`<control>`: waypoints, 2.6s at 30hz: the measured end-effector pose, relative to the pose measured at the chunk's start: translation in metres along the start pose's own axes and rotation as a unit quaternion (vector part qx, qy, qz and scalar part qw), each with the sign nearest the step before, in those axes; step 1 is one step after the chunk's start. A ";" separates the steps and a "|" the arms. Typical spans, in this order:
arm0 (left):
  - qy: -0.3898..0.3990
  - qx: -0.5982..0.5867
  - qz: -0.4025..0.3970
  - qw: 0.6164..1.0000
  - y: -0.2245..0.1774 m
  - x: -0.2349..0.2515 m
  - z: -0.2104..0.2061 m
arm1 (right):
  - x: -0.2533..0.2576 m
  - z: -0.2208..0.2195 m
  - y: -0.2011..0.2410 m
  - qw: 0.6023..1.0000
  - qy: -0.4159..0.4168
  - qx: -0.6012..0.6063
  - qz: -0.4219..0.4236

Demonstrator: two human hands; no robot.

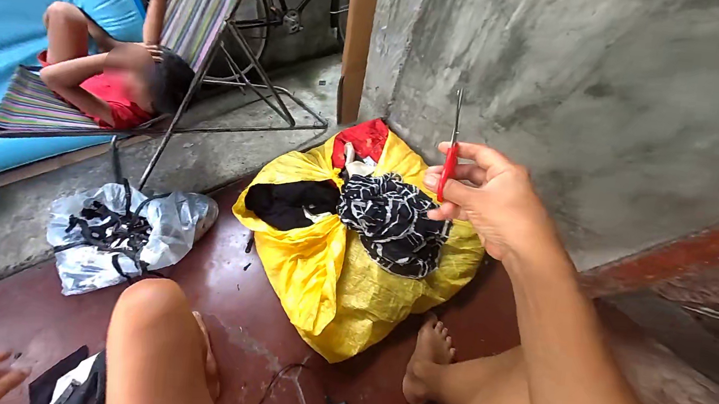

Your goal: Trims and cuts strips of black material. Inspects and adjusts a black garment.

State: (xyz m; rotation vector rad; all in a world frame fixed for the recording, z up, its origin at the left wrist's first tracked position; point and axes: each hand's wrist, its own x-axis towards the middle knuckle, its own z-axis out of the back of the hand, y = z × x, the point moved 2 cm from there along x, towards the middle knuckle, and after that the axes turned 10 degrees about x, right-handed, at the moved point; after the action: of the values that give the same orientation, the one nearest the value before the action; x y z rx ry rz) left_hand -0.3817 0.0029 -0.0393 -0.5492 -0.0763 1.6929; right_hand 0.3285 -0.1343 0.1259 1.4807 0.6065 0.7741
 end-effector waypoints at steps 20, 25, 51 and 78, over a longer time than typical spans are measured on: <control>0.255 0.079 -0.325 0.907 -0.463 0.077 -0.226 | 0.062 -0.022 -0.058 0.970 0.058 -0.223 -0.079; 0.191 0.066 -0.372 0.906 -0.474 0.124 -0.314 | 0.054 -0.033 -0.053 0.944 0.117 -0.297 -0.085; 0.115 0.157 -0.283 0.939 -0.460 0.138 -0.393 | 0.033 -0.016 -0.052 0.913 0.112 -0.389 -0.053; -0.005 -0.191 -0.589 0.785 -0.487 -0.047 -0.118 | 0.047 -0.122 -0.092 0.926 0.204 -0.310 -0.070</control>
State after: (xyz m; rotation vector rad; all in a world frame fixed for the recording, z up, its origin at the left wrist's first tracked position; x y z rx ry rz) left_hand 0.1142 0.0298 0.0416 -0.5935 -0.6479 0.4252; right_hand 0.2715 -0.0142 0.0364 0.6891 0.6865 1.0537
